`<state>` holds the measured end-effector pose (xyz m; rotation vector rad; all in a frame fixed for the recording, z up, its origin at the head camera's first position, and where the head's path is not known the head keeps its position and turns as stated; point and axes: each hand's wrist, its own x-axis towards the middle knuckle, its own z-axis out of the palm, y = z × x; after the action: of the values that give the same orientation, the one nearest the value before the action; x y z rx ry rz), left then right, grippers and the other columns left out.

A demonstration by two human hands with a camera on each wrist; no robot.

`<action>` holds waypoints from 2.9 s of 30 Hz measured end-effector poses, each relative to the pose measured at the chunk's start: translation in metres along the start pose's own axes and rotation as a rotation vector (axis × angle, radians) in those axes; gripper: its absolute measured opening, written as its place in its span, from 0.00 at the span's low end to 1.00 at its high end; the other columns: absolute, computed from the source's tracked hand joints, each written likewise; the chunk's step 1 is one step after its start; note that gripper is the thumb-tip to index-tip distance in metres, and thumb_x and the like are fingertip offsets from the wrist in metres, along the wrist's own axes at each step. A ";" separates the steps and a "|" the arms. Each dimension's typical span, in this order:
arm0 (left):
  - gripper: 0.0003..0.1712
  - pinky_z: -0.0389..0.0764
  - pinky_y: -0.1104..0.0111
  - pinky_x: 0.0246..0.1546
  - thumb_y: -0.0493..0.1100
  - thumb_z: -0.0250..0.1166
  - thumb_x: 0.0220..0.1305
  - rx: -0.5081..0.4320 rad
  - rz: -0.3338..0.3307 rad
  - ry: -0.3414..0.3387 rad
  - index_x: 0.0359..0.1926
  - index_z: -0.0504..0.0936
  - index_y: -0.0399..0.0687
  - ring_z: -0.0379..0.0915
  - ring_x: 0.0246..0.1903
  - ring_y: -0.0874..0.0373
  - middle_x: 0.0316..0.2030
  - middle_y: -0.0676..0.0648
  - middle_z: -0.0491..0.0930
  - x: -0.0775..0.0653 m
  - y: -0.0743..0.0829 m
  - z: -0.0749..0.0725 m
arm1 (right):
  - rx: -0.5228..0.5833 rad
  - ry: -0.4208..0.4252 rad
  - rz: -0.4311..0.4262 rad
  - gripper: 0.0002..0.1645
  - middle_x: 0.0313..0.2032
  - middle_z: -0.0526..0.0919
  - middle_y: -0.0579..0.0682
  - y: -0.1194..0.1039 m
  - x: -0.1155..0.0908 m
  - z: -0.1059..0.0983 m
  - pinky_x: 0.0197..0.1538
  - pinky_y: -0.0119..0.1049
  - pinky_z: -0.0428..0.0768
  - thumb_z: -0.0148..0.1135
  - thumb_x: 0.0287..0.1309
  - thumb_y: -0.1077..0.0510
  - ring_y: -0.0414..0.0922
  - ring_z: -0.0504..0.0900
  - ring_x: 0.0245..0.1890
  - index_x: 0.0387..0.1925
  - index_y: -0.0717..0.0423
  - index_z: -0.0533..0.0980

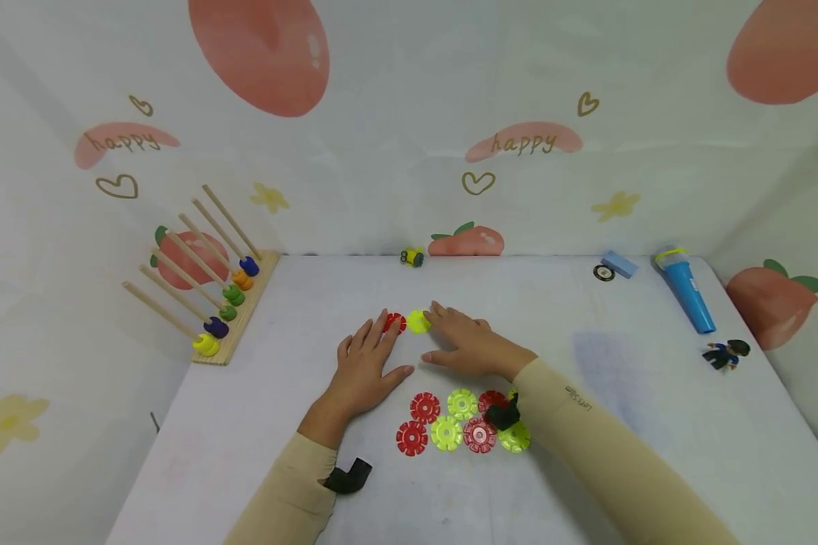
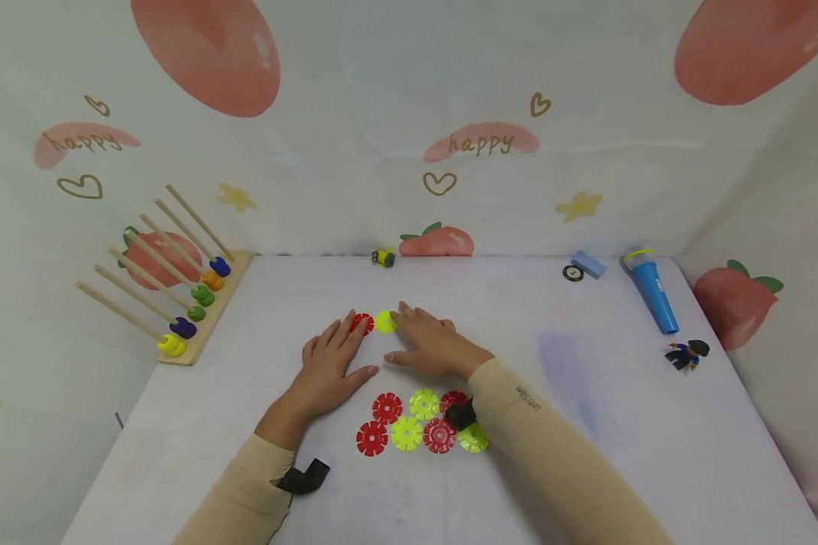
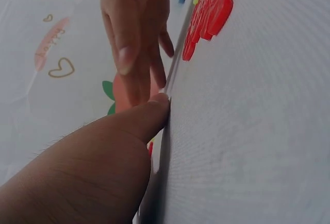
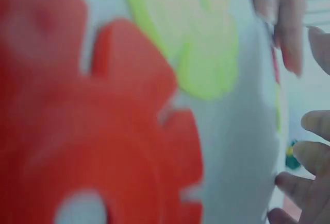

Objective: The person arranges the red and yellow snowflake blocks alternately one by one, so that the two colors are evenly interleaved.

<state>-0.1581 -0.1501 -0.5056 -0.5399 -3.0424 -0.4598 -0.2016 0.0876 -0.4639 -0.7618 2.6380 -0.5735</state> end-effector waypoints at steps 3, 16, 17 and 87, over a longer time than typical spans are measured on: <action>0.51 0.43 0.42 0.61 0.71 0.57 0.58 -0.039 0.016 0.008 0.75 0.50 0.58 0.36 0.71 0.48 0.75 0.53 0.39 0.001 0.000 0.002 | 0.148 0.058 0.012 0.51 0.74 0.47 0.44 0.011 -0.013 -0.008 0.65 0.60 0.50 0.49 0.56 0.24 0.45 0.46 0.72 0.74 0.41 0.52; 0.52 0.44 0.43 0.62 0.76 0.49 0.57 0.027 0.083 -0.052 0.75 0.52 0.56 0.34 0.72 0.50 0.74 0.54 0.42 0.005 0.028 0.007 | 0.667 0.290 -0.037 0.25 0.62 0.72 0.48 0.046 -0.097 -0.014 0.55 0.54 0.70 0.53 0.68 0.46 0.48 0.70 0.58 0.65 0.35 0.65; 0.52 0.43 0.43 0.62 0.77 0.48 0.57 0.047 0.082 -0.058 0.75 0.52 0.55 0.33 0.72 0.50 0.74 0.54 0.42 0.005 0.028 0.007 | 0.680 0.293 -0.040 0.25 0.61 0.72 0.49 0.049 -0.103 -0.010 0.54 0.53 0.71 0.54 0.68 0.47 0.48 0.71 0.56 0.65 0.37 0.66; 0.51 0.41 0.43 0.64 0.76 0.46 0.60 0.074 0.106 -0.080 0.75 0.50 0.54 0.32 0.72 0.49 0.74 0.52 0.43 0.002 0.024 0.008 | 0.625 0.257 0.221 0.10 0.37 0.78 0.51 0.047 -0.037 -0.012 0.37 0.40 0.79 0.61 0.64 0.56 0.49 0.77 0.36 0.45 0.53 0.75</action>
<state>-0.1517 -0.1250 -0.5065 -0.7286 -3.0712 -0.3278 -0.1975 0.1483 -0.4683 -0.2140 2.4724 -1.4069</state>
